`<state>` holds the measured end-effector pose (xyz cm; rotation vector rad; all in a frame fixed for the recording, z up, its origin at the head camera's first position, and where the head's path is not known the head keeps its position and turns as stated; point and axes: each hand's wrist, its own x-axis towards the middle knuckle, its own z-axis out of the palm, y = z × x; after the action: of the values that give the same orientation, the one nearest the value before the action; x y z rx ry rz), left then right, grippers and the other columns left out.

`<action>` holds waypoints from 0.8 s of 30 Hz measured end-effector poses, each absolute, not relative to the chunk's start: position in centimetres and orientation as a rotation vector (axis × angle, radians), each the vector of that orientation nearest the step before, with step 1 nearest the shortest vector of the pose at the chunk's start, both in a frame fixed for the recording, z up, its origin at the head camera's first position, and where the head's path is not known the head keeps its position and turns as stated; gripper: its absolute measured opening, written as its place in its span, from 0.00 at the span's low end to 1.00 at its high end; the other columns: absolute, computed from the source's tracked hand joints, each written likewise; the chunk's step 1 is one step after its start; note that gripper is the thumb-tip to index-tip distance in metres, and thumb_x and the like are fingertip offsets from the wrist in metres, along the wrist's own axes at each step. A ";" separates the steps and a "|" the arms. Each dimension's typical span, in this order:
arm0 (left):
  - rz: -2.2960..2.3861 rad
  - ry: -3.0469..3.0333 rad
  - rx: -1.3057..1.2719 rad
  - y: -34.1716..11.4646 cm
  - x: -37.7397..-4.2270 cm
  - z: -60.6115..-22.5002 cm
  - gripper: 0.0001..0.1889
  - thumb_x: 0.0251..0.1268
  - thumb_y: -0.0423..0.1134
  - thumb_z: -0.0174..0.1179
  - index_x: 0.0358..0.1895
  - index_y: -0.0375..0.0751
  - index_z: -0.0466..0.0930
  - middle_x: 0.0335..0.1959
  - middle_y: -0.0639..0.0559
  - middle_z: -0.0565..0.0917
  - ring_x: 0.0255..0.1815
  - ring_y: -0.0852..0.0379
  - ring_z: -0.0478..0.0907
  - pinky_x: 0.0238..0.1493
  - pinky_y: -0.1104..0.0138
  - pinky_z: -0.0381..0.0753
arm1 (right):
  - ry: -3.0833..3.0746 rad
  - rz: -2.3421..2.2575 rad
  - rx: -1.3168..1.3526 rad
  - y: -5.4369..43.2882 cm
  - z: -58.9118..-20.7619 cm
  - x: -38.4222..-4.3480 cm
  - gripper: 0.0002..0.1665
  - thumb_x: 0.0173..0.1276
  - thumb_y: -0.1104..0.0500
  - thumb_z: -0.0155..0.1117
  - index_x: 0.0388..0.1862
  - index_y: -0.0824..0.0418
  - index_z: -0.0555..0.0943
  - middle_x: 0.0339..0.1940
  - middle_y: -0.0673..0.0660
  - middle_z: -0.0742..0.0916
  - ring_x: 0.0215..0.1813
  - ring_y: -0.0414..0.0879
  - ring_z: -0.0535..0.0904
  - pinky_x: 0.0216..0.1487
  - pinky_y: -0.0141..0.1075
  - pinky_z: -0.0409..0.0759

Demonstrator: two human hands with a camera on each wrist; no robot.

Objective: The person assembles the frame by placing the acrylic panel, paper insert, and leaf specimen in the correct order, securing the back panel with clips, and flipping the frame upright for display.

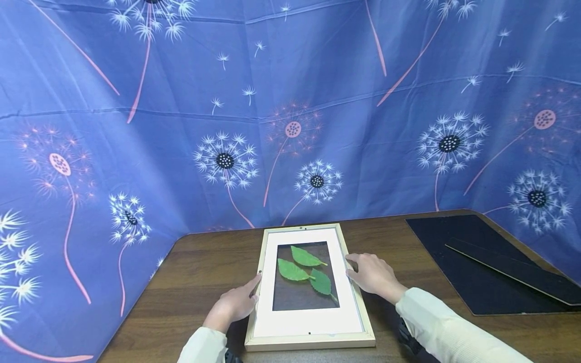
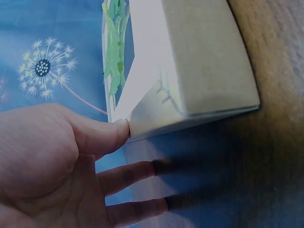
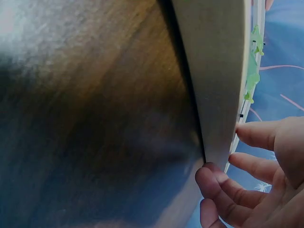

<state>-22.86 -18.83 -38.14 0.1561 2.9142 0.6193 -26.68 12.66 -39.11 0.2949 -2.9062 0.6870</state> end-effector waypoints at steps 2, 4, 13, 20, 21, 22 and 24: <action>0.614 2.918 0.164 -18.7 -22.8 -38.1 0.27 0.76 0.35 0.52 0.75 0.36 0.65 0.64 0.27 0.76 0.65 0.23 0.71 0.67 0.34 0.64 | -2.913 0.695 0.290 12.7 -39.2 -26.7 0.23 0.70 0.59 0.67 0.62 0.66 0.82 0.36 0.59 0.86 0.17 0.40 0.56 0.17 0.30 0.53; 0.617 2.920 0.168 -18.6 -22.7 -38.0 0.27 0.75 0.35 0.52 0.75 0.35 0.65 0.64 0.27 0.76 0.65 0.24 0.71 0.67 0.34 0.64 | -2.921 0.704 0.276 12.7 -39.2 -26.6 0.23 0.70 0.59 0.66 0.63 0.65 0.81 0.24 0.53 0.80 0.16 0.39 0.52 0.16 0.29 0.51; 0.649 2.898 0.143 -18.0 -22.6 -37.7 0.27 0.75 0.33 0.50 0.75 0.34 0.64 0.65 0.26 0.75 0.66 0.24 0.70 0.67 0.35 0.65 | -2.942 0.691 0.241 12.8 -39.4 -26.6 0.24 0.70 0.60 0.63 0.64 0.65 0.81 0.09 0.47 0.63 0.14 0.37 0.50 0.14 0.28 0.49; 0.699 2.872 0.140 -17.3 -22.6 -38.0 0.27 0.76 0.33 0.49 0.76 0.34 0.63 0.66 0.16 0.67 0.67 0.18 0.64 0.68 0.31 0.59 | -2.947 0.662 0.230 13.3 -39.4 -26.5 0.24 0.70 0.62 0.62 0.64 0.67 0.81 0.09 0.47 0.64 0.13 0.37 0.50 0.13 0.28 0.49; 0.695 2.873 0.139 -17.1 -22.6 -38.1 0.28 0.76 0.34 0.49 0.76 0.34 0.63 0.66 0.15 0.67 0.67 0.18 0.64 0.68 0.30 0.59 | -2.950 0.663 0.224 13.5 -39.4 -26.5 0.24 0.70 0.62 0.62 0.64 0.67 0.81 0.08 0.47 0.64 0.13 0.37 0.50 0.13 0.27 0.48; 0.700 2.873 0.132 -17.0 -22.6 -38.2 0.28 0.76 0.34 0.49 0.76 0.34 0.62 0.66 0.15 0.67 0.67 0.17 0.63 0.67 0.29 0.58 | -2.952 0.666 0.222 13.6 -39.4 -26.5 0.24 0.70 0.62 0.63 0.64 0.67 0.81 0.08 0.47 0.64 0.13 0.37 0.50 0.13 0.27 0.48; 0.706 2.871 0.125 -16.7 -22.6 -38.3 0.28 0.76 0.34 0.48 0.77 0.35 0.62 0.66 0.14 0.66 0.67 0.16 0.62 0.67 0.28 0.57 | -2.958 0.673 0.218 13.9 -39.3 -26.4 0.24 0.70 0.62 0.62 0.64 0.67 0.81 0.08 0.47 0.64 0.13 0.37 0.50 0.13 0.27 0.48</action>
<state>-22.55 -16.73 -38.34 0.1245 2.8711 0.7062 -26.41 13.90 -39.34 0.2180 -2.9581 0.6733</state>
